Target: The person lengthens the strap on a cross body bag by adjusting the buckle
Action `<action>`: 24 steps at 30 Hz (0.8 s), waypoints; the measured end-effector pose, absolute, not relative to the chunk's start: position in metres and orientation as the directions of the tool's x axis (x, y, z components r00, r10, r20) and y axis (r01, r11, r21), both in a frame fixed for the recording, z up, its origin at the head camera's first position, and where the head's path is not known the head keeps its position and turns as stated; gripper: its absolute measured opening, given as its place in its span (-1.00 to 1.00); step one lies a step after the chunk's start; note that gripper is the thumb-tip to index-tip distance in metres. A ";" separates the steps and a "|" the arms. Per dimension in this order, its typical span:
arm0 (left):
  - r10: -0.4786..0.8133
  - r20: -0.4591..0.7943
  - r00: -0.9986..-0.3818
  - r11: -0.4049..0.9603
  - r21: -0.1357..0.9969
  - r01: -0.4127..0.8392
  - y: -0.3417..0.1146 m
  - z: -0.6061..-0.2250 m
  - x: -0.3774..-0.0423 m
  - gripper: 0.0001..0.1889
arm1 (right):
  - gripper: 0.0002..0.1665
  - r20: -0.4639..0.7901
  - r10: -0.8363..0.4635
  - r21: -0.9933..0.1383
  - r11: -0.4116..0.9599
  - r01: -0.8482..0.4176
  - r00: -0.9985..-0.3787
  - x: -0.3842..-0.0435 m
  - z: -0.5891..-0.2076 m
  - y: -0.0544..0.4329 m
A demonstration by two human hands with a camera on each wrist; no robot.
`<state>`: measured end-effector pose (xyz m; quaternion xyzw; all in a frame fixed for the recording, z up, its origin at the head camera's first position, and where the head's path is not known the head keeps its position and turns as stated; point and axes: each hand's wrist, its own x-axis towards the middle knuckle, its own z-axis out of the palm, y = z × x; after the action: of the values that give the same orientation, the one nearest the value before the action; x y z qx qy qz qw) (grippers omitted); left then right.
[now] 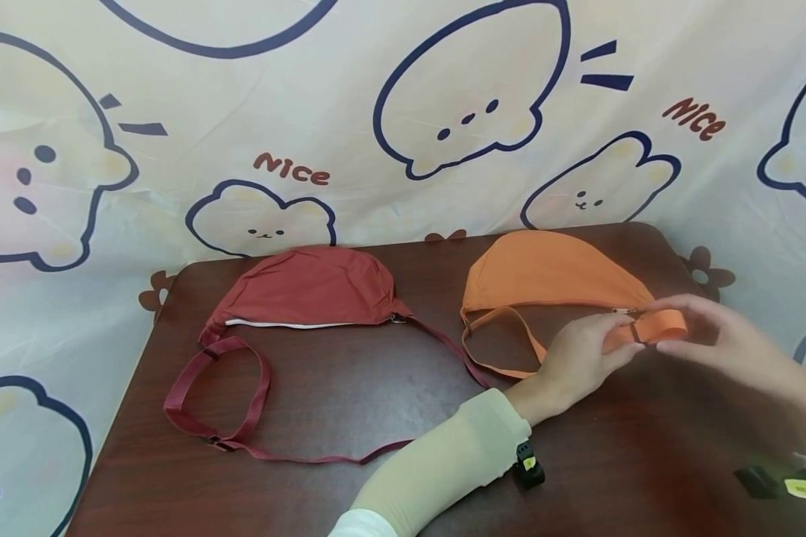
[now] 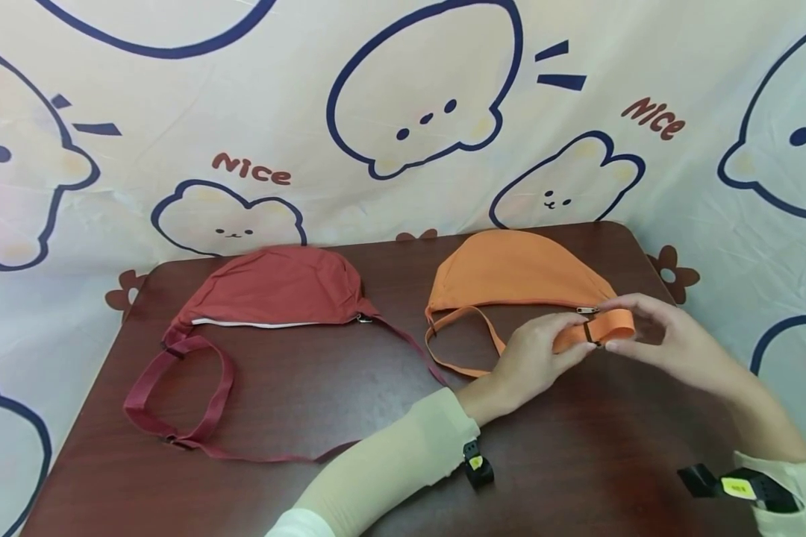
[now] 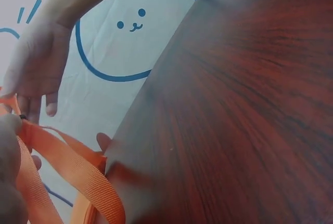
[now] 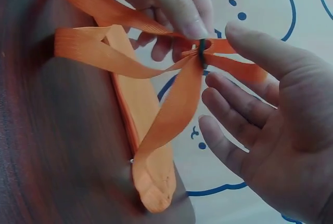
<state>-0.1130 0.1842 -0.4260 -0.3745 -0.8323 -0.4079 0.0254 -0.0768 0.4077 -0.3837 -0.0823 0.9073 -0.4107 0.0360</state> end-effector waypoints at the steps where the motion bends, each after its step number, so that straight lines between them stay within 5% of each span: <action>1: 0.604 0.337 -0.722 0.397 0.658 0.640 0.184 -0.426 -0.112 -0.57 | -0.40 0.032 -0.186 -0.739 0.657 -0.148 -0.982 -0.078 -0.382 0.407; 24: 0.607 0.330 -0.723 0.434 0.624 0.650 0.182 -0.423 -0.112 -0.55 | -0.58 0.108 -0.208 -0.571 0.788 -0.232 -0.972 -0.083 -0.365 0.393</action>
<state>-0.1117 0.1817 -0.4233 -0.3713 -0.8462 -0.3811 0.0279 -0.0829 0.3932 -0.3647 -0.1161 0.9452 -0.3045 -0.0197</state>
